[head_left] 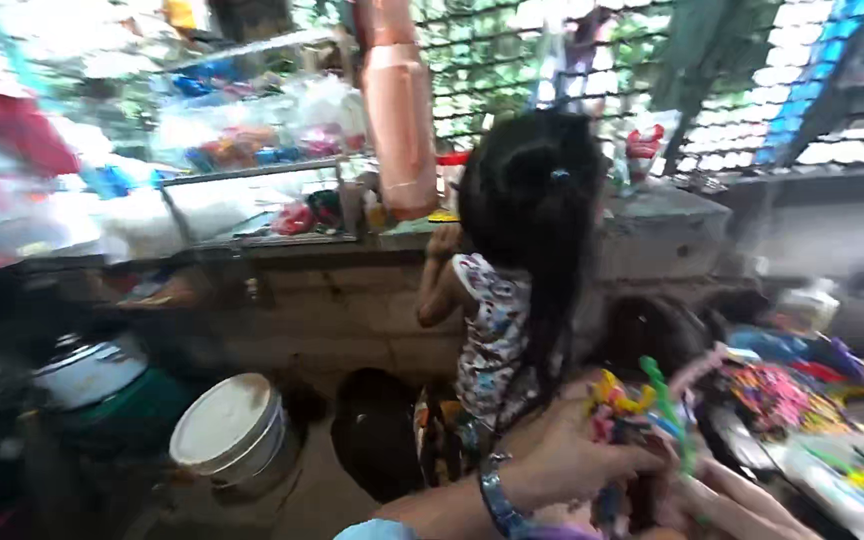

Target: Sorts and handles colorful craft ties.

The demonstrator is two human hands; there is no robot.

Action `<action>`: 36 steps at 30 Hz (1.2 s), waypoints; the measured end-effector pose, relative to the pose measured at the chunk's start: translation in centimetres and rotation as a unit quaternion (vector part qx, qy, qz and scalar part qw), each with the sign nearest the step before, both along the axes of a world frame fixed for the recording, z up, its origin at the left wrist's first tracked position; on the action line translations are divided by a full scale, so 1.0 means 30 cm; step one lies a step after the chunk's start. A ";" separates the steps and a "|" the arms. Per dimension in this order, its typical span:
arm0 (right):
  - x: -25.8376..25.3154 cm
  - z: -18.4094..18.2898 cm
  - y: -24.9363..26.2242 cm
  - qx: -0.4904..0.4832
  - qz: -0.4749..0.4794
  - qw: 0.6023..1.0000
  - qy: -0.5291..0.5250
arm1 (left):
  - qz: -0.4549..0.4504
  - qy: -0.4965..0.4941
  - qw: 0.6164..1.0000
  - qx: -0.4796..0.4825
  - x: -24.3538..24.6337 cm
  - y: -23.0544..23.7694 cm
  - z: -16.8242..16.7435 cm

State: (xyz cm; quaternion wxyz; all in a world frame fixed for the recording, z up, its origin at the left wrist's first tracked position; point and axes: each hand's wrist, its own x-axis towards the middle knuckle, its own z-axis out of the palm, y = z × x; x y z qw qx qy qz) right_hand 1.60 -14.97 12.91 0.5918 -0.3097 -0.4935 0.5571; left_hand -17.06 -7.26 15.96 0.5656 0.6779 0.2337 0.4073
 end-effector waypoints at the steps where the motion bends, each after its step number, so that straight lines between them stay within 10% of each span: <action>1: -0.012 -0.011 0.011 -0.018 0.015 0.999 0.035 | 0.009 0.000 1.000 -0.008 0.009 0.004 -0.010; 14: -0.011 -0.027 0.027 -0.106 -0.114 0.968 0.195 | 0.002 -0.098 0.994 0.050 0.162 0.064 -0.149; 36: 0.067 -0.140 -0.026 -0.093 0.088 0.962 0.243 | -0.171 0.004 0.983 0.065 0.119 0.142 -0.190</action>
